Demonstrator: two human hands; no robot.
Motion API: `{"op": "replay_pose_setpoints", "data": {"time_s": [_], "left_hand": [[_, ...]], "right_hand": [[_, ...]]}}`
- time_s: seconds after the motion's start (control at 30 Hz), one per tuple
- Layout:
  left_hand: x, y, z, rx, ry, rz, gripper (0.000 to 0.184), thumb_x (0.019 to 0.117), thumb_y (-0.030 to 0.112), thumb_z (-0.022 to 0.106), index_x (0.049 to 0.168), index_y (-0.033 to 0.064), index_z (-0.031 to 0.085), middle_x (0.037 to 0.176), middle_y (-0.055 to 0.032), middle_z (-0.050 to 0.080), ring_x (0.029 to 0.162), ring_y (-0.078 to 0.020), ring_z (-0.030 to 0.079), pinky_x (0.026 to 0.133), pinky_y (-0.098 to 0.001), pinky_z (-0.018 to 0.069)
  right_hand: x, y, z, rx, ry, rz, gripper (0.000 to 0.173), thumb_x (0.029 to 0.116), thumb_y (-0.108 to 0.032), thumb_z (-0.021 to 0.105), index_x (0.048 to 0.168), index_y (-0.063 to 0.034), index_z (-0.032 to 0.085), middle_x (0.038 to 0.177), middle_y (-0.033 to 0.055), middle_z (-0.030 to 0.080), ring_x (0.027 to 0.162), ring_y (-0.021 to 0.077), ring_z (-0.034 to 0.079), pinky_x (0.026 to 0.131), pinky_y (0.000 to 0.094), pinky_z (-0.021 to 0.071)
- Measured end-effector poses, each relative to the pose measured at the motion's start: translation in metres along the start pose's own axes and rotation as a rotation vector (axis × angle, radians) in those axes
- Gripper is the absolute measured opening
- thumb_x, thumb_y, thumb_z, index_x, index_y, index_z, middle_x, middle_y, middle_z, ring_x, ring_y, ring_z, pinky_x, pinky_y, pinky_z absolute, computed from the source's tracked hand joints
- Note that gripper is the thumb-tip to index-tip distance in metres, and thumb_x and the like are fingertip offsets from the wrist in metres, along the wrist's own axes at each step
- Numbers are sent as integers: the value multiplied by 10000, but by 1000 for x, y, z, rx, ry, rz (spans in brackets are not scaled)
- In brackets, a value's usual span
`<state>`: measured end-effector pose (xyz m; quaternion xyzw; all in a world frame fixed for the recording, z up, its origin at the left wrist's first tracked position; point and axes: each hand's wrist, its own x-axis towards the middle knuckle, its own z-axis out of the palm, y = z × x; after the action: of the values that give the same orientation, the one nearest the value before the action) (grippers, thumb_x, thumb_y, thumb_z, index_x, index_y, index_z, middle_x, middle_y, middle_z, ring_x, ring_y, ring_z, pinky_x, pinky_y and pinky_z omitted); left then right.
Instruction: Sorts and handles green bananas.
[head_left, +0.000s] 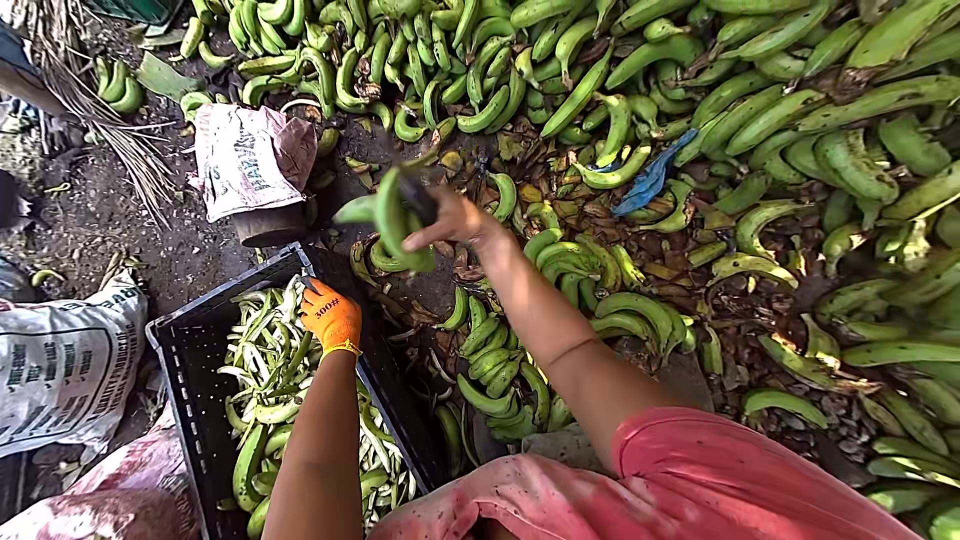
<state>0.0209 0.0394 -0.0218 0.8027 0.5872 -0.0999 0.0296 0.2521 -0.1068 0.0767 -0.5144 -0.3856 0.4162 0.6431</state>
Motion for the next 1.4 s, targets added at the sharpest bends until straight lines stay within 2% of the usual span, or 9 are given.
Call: {"op": "replay_pose_setpoints", "data": {"time_s": [0.1, 0.17, 0.23, 0.37, 0.5, 0.63, 0.8, 1.13, 1.4], "left_hand": [[-39, 21, -51, -57, -199, -30, 597, 1015, 305, 580, 1499, -17, 445, 1546, -284, 414, 1462, -411, 368, 1193, -574, 246], [-41, 28, -66, 51, -306, 18, 463, 1033, 292, 526, 1403, 17, 574, 1481, -252, 515, 1435, -398, 425, 1169, -612, 286], [-23, 8, -22, 44, -68, 85, 464, 944, 326, 579, 1276, 14, 667, 1345, -269, 616, 1323, -433, 530, 1084, -656, 366], [4, 1, -2, 7, -35, 9, 872, 867, 289, 696, 1578, -8, 288, 1540, -309, 392, 1401, -475, 427, 1056, -654, 408], [3, 4, -3, 41, -28, -9, 870, 874, 292, 679, 1588, 9, 270, 1541, -288, 403, 1401, -454, 436, 1049, -631, 423], [4, 3, -2, 46, -36, -19, 875, 873, 292, 689, 1589, 13, 270, 1539, -275, 412, 1392, -450, 445, 1042, -623, 431], [7, -1, 0, 49, -53, -16, 890, 873, 300, 697, 1596, 24, 257, 1552, -276, 391, 1401, -448, 435, 1052, -623, 421], [11, -3, 3, 38, -41, -9, 873, 877, 294, 683, 1594, 25, 264, 1541, -265, 410, 1391, -445, 445, 1040, -626, 426], [12, 1, 3, 32, -34, -20, 880, 861, 294, 698, 1589, 28, 281, 1551, -265, 400, 1398, -441, 442, 1045, -630, 423]], "right_hand": [[36, -16, 95, -55, -398, -154, 614, 663, -78, 920, 1190, 102, 658, 904, 135, 722, 752, 132, 648, 729, 325, 556], [42, -27, 135, -156, -597, -210, 376, 758, -48, 888, 1052, 90, 699, 790, 108, 703, 704, 128, 654, 698, 309, 553], [40, -39, 132, -395, -640, -226, 276, 860, -103, 828, 1051, 62, 716, 824, 138, 700, 758, 191, 670, 735, 374, 554], [34, -31, 9, -858, -245, 104, 356, 1000, -241, 682, 1258, 4, 673, 1107, 220, 720, 1055, 367, 692, 959, 579, 519], [0, 28, -160, -1267, 352, 711, 441, 928, -197, 707, 1315, 5, 641, 1387, 361, 534, 1154, 561, 604, 884, 747, 490], [-54, 67, -252, -1320, 592, 1029, 537, 886, -95, 723, 1376, 69, 574, 1552, 393, 323, 1253, 604, 520, 934, 736, 482], [-64, 92, -285, -1241, 603, 1177, 843, 891, -178, 739, 1617, -110, 316, 1586, 377, 282, 1373, 567, 434, 1006, 707, 451], [-88, 74, -279, -1403, 556, 1143, 464, 900, -182, 744, 1249, 99, 625, 1323, 365, 585, 1244, 540, 567, 942, 720, 458], [-79, 16, -243, -885, 791, 776, 469, 895, -252, 795, 1217, 62, 661, 1199, 349, 643, 1130, 521, 619, 970, 721, 447]]}}
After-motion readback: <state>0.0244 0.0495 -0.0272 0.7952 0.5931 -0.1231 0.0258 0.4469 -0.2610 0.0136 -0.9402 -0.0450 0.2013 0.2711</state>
